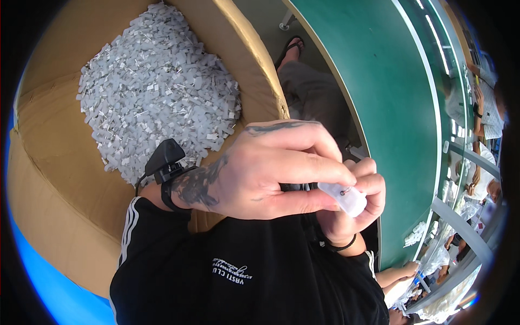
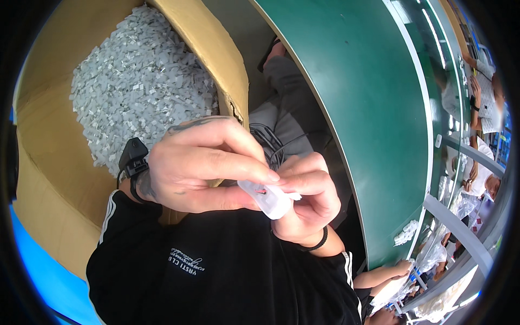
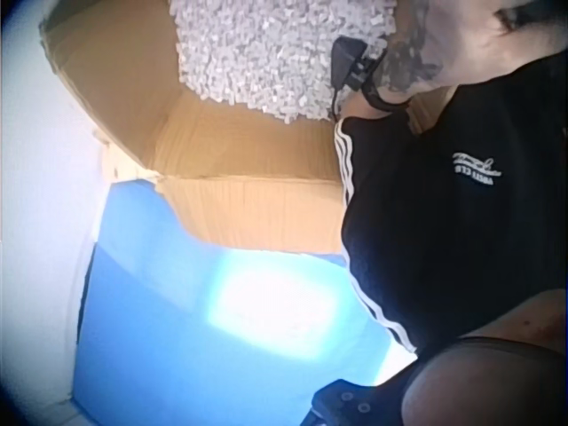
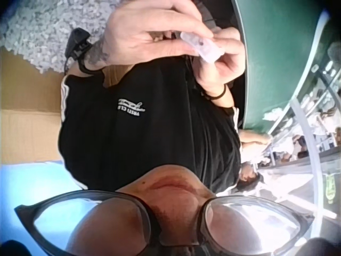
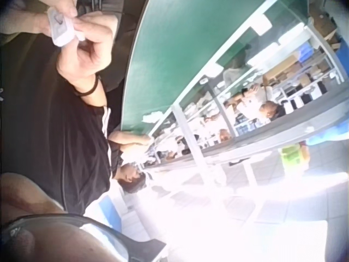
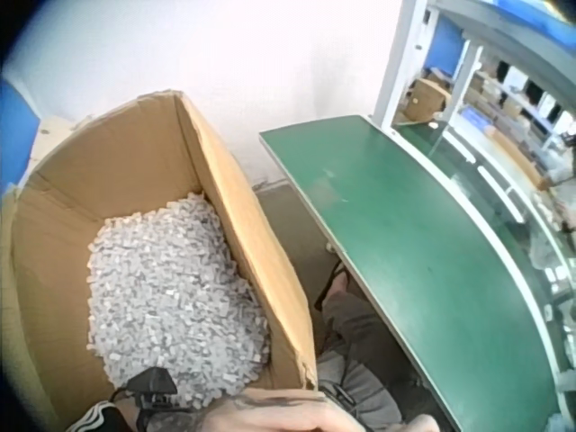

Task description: Assembling small electronic connectors by inserting metal pins into white plastic housings.

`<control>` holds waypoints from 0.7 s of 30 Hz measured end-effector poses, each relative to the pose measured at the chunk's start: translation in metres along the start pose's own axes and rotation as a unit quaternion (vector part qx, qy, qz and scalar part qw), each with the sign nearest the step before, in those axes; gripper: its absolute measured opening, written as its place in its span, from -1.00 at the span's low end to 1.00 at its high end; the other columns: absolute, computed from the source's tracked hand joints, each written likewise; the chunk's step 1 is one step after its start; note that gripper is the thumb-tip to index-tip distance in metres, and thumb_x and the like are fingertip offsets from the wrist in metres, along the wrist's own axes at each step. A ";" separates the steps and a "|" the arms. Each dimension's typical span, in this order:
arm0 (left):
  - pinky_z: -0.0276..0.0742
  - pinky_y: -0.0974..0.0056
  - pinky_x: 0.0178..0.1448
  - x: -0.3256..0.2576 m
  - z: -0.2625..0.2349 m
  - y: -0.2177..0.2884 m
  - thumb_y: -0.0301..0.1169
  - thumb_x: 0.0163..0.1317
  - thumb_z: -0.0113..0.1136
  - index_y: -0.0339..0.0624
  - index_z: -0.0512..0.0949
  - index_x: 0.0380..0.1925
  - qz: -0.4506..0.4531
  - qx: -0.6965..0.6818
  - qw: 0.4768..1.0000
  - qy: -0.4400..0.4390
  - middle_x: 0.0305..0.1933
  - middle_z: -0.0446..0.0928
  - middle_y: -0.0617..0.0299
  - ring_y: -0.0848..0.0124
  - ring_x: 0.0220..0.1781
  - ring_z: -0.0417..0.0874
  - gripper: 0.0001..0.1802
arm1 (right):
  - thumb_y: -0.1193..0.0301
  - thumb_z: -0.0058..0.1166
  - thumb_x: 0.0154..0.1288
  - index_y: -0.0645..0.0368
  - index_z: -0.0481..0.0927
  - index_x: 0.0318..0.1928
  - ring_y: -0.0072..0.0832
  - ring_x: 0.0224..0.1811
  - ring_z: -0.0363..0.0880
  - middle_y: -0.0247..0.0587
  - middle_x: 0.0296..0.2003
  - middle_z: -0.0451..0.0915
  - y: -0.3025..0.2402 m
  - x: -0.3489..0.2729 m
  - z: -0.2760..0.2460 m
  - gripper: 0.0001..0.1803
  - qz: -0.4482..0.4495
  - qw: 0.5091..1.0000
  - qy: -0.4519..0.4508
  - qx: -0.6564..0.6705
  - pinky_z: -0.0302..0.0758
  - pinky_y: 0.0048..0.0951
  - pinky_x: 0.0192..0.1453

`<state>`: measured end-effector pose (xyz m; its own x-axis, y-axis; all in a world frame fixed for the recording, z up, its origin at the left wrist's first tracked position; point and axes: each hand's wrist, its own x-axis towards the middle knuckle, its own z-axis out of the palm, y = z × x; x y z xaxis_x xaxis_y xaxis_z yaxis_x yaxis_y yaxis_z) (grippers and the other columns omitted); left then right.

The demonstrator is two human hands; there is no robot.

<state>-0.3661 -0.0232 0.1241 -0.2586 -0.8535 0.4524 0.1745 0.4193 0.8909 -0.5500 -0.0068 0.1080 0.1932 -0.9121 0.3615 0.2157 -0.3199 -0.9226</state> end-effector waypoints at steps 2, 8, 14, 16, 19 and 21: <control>0.49 0.39 -0.30 -0.002 0.001 0.001 -0.52 -0.08 0.47 -0.34 0.67 -0.23 0.006 0.020 1.000 0.000 -0.29 0.54 0.14 0.39 -0.34 0.61 -0.66 | 0.46 0.25 0.18 0.20 0.42 -0.31 -0.60 -0.48 0.36 -0.26 -0.39 0.40 -0.005 -0.002 0.003 -0.77 0.005 0.999 0.005 -0.037 0.33 -0.57 -0.39; 0.50 0.40 -0.32 -0.002 0.002 -0.004 -0.51 -0.12 0.50 -0.34 0.67 -0.26 0.014 0.005 1.000 0.004 -0.31 0.56 0.13 0.38 -0.36 0.62 -0.65 | 0.32 0.29 0.19 0.12 0.35 -0.37 -0.65 -0.49 0.28 -0.34 -0.44 0.34 -0.009 -0.002 0.005 -0.67 0.051 0.997 0.012 -0.051 0.25 -0.59 -0.40; 0.47 0.40 -0.38 -0.003 0.006 -0.006 -0.53 -0.15 0.50 -0.33 0.68 -0.26 0.033 0.011 0.999 0.016 -0.32 0.56 0.15 0.39 -0.40 0.60 -0.64 | 0.24 0.34 0.15 0.11 0.35 -0.37 -0.65 -0.50 0.26 -0.37 -0.44 0.33 -0.010 -0.004 0.009 -0.62 0.092 0.995 0.038 -0.007 0.24 -0.59 -0.39; 0.46 0.40 -0.39 -0.003 0.006 -0.006 -0.54 -0.16 0.50 -0.32 0.68 -0.26 0.033 0.018 0.999 0.023 -0.33 0.56 0.15 0.40 -0.40 0.59 -0.64 | 0.23 0.35 0.14 0.11 0.35 -0.37 -0.65 -0.49 0.26 -0.37 -0.44 0.33 -0.010 -0.004 0.008 -0.61 0.104 0.994 0.038 0.004 0.24 -0.59 -0.39; 0.45 0.41 -0.40 -0.002 0.006 -0.005 -0.56 -0.19 0.49 -0.31 0.68 -0.25 0.027 0.033 0.999 0.012 -0.34 0.55 0.17 0.41 -0.41 0.58 -0.62 | 0.20 0.36 0.12 0.11 0.34 -0.38 -0.65 -0.49 0.27 -0.38 -0.43 0.33 -0.007 -0.004 0.002 -0.58 0.127 0.991 0.030 0.021 0.26 -0.59 -0.38; 0.43 0.42 -0.41 -0.003 0.009 -0.007 -0.56 -0.21 0.50 -0.29 0.69 -0.25 0.030 0.016 0.999 0.031 -0.35 0.55 0.19 0.42 -0.43 0.58 -0.61 | 0.51 0.21 0.20 0.21 0.44 -0.27 -0.61 -0.50 0.36 -0.24 -0.34 0.39 0.003 -0.005 -0.006 -0.81 0.049 0.994 -0.024 0.090 0.34 -0.58 -0.38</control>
<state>-0.3751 -0.0210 0.1168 -0.1884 -0.8438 0.5025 0.1565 0.4793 0.8636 -0.5563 -0.0047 0.1022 0.2662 -0.9221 0.2807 0.3605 -0.1749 -0.9162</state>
